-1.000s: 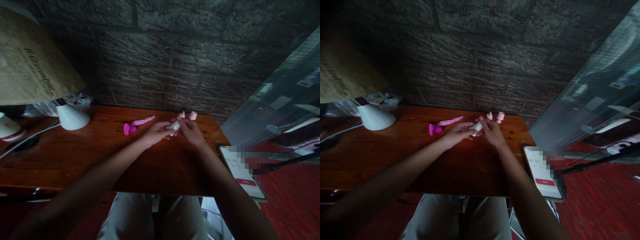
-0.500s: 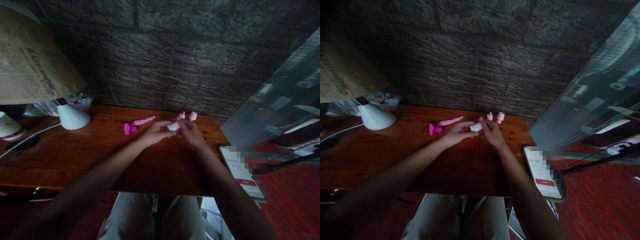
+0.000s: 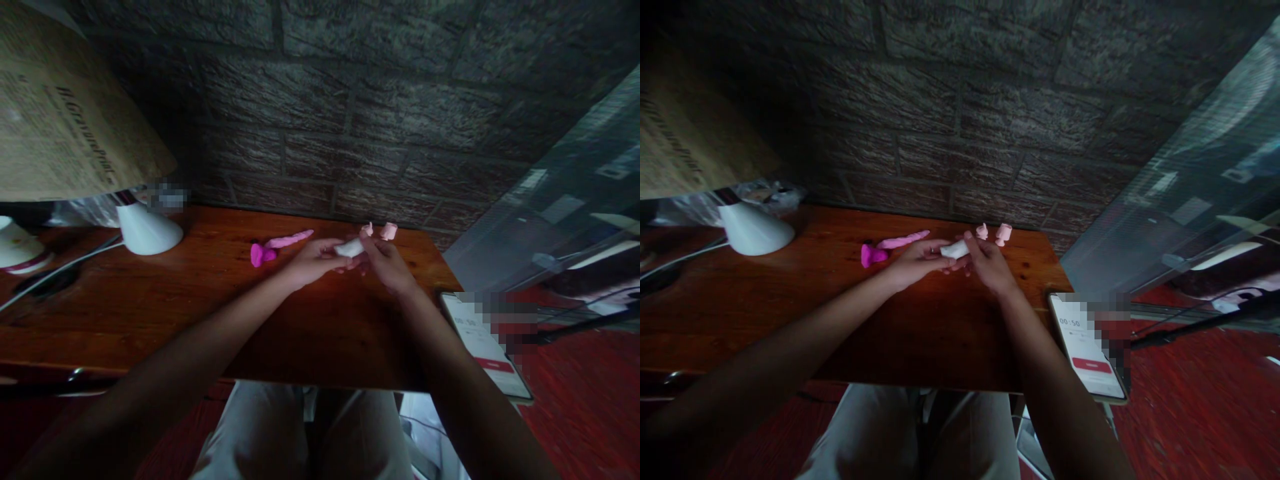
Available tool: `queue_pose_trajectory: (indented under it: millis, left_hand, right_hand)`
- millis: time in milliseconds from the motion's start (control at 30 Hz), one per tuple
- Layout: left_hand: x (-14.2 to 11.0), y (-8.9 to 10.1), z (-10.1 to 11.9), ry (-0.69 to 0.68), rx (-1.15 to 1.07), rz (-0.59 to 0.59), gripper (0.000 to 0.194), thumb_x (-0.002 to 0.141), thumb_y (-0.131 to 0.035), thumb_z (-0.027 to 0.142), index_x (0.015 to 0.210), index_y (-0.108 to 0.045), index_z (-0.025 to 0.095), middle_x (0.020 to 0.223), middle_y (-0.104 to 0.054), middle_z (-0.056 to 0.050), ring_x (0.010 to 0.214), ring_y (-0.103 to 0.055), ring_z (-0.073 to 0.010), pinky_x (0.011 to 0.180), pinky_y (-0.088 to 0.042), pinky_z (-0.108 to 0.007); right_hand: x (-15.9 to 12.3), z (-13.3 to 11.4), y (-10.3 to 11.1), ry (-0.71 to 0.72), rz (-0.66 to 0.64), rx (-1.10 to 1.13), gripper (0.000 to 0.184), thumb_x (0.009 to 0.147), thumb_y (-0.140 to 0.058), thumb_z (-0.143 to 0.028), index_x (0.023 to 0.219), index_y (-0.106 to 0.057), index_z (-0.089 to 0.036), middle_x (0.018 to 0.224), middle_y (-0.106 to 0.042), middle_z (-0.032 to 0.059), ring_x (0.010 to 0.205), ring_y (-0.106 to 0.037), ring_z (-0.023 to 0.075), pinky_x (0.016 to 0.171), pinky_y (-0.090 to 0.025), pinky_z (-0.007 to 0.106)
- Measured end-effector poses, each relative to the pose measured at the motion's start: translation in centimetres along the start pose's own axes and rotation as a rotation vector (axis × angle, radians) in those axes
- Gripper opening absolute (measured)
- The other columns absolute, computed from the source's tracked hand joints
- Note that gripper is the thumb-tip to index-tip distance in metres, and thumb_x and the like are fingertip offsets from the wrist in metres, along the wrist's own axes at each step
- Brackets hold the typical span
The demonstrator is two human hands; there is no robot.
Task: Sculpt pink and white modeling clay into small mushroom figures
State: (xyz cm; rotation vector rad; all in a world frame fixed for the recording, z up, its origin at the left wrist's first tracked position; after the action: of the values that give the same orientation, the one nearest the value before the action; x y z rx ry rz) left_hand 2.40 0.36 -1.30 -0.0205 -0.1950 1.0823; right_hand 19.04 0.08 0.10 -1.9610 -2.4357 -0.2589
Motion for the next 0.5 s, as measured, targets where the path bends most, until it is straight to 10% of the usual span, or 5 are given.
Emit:
queue_pose_trajectory:
  millis: [500]
  left_hand:
    - [0.07,0.03,-0.67,-0.07,0.097,0.037,0.043,0.072,-0.077,0.025,0.112,-0.066,0.013,0.107,-0.071,-0.01,0.088,-0.066,-0.0168,0.077,-0.05,-0.03]
  right_hand:
    - [0.23,0.53,0.02,0.009,0.048,-0.028,0.066,0.085,-0.049,-0.075,0.099,-0.069,-0.014,0.059,-0.065,0.0031,0.048,-0.054,0.013,0.047,-0.044,0.025]
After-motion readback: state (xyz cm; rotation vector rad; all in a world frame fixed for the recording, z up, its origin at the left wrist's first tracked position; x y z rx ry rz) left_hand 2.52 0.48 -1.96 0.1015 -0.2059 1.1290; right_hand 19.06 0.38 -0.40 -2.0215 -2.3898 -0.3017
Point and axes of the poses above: each hand's wrist, its own x-axis towards the middle knuckle, its own y-axis out of the back of the hand, z = x × y, the point moved 1 cm from there along x, towards the middle knuckle
